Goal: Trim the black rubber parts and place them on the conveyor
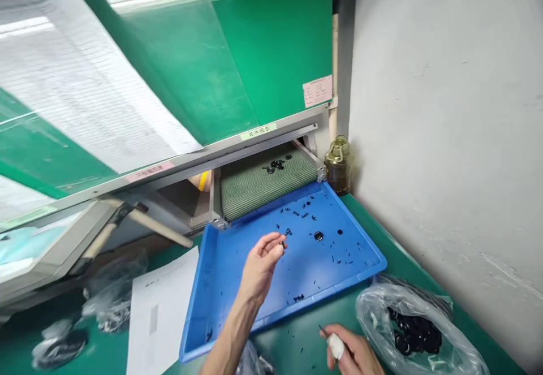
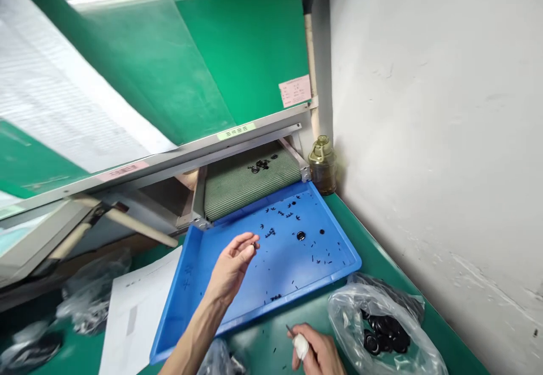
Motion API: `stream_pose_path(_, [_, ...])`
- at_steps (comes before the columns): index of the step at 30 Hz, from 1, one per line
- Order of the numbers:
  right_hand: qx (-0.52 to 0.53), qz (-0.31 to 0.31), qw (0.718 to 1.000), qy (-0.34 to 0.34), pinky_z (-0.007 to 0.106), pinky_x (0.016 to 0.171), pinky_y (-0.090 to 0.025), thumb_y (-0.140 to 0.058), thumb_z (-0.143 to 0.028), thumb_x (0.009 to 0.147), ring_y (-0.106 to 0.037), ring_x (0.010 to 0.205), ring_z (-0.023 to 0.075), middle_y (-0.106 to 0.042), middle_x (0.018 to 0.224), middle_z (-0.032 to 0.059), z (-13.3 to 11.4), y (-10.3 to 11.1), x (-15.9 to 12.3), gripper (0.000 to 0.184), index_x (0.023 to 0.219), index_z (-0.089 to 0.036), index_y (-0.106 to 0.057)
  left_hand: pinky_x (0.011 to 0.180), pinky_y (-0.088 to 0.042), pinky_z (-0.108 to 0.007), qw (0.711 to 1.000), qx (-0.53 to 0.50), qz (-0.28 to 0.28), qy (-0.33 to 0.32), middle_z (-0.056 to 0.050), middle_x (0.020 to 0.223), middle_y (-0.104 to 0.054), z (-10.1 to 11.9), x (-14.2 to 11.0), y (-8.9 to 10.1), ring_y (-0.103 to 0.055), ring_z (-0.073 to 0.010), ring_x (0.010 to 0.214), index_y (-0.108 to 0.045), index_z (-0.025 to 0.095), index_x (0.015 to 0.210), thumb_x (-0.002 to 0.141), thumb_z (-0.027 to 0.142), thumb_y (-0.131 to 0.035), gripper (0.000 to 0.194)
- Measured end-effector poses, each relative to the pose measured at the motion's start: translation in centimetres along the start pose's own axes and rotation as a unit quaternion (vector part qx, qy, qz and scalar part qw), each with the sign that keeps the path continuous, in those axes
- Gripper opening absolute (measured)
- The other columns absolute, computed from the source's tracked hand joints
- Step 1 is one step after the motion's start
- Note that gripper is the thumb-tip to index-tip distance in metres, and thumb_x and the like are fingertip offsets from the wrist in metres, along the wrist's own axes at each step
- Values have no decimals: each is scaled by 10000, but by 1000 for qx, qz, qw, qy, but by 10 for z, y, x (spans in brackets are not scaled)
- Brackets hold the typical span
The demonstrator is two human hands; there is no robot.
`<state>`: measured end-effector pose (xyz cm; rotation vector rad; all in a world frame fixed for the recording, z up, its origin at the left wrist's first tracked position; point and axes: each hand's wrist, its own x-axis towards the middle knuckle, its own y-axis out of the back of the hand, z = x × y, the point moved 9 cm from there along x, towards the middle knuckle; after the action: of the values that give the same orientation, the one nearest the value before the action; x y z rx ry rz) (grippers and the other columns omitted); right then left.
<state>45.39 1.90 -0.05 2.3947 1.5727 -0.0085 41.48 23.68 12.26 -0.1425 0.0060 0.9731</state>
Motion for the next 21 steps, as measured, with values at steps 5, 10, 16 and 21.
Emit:
stream_pose_path(5, [-36,34,992,116,238,550,-492,-393,-283,876,-607,550,162,-688,653,33,-75,18,-10,326,1022,-177,-664,803,-473,-250,998,-51,0,21,-80,1095,-688,3,-75,7,-623,-167,917,-709,166,790,627,212,-807,196])
stream_pose_path(10, [-97,71,978,170,239,597,-534,-416,-196,862,-660,642,171,-718,772,51,-132,22,-27,306,1011,-191,-684,688,-470,-262,995,-62,-68,39,-34,910,-711,10,-123,-4,-616,-132,720,-643,192,822,716,214,-750,153])
stream_pose_path(16, [-145,112,957,224,233,662,-535,-441,-182,896,-669,798,171,-709,912,44,-161,19,-50,295,1066,-233,-676,716,-442,-234,995,-48,-85,32,-6,813,-680,11,-154,-2,-571,-124,765,-660,192,864,718,210,-746,169])
stream_pose_path(21, [-168,102,953,229,229,618,-506,-426,-185,918,-640,747,155,-669,843,29,-168,11,-60,293,1084,-236,-661,695,-432,-231,995,-60,-71,48,3,775,-662,2,-167,10,-550,-130,754,-686,194,821,683,205,-757,156])
